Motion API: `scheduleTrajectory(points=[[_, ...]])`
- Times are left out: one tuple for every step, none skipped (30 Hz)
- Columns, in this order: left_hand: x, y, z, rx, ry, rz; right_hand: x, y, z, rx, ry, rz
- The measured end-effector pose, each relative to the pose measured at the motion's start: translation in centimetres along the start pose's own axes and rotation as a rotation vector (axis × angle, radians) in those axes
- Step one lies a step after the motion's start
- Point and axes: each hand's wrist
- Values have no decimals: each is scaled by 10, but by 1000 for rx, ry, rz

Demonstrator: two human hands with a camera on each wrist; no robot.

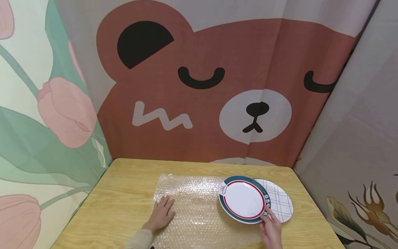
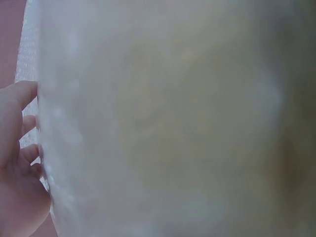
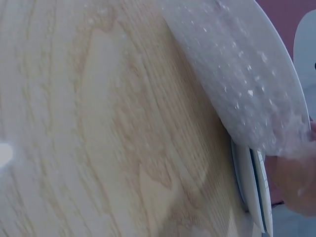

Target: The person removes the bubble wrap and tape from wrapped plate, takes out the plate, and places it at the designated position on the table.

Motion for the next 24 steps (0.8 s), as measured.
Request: scheduleTrajectory(points=[[0, 0, 0, -2, -1, -1, 0, 1, 1, -4, -3, -7], [0, 0, 0, -4, -2, -2, -1, 1, 1, -9, -8, -11], [0, 0, 0, -5, -2, -2, -2, 2, 1, -8, -9, -26], [0, 0, 0, -4, -2, -3, -2, 2, 2, -10, -9, -32], [0, 0, 0, -6, -3, -2, -3, 2, 2, -14, -9, -44], [0, 0, 1, -8, -4, -3, -4, 3, 2, -16, -8, -50], [1, 0, 0, -9, -3, -2, -4, 4, 2, -23, -3, -40], [1, 0, 0, -7, -3, -3, -5, 4, 2, -26, -3, -52], [1, 0, 0, -7, -4, -5, -5, 5, 2, -31, -5, -60], [1, 0, 0, -6, -6, -9, -5, 7, 3, -44, -1, -50], [1, 0, 0, -3, -10, -14, -6, 8, 3, -59, -2, -46], [1, 0, 0, 1, -15, -21, -6, 9, 3, -77, -6, -40], [1, 1, 0, 2, -16, -25, -6, 11, 3, -92, -6, -29], [1, 1, 0, 3, -17, -30, -7, 11, 3, -100, -9, -37], [1, 1, 0, 2, -18, -33, -7, 12, 3, -112, -11, -31], [1, 0, 1, 1, -18, -32, -7, 13, 4, -117, -10, -29], [2, 0, 1, 0, -17, -31, -8, 14, 4, -126, -14, -31], [2, 0, 1, -3, -15, -28, -8, 14, 4, -129, -17, -39], [2, 0, 1, -5, -9, -22, -9, 14, 5, -131, -19, -47], [2, 0, 2, -6, -10, -18, -9, 14, 5, -138, -26, -60], [2, 0, 2, -6, -9, -13, -9, 14, 5, -146, -32, -69], [2, 0, 2, -7, -8, -9, -9, 14, 6, -148, -34, -79], [2, 0, 2, -7, -8, -6, -9, 15, 6, -158, -41, -84], [2, 0, 2, -7, -7, -4, -10, 15, 7, -158, -44, -94]])
Point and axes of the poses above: each hand's wrist, its own x-axis away from the middle knuckle, its own y-axis out of the back of the hand, z = x × y, and after that the axes turned 11 degrees about -z, right-handed
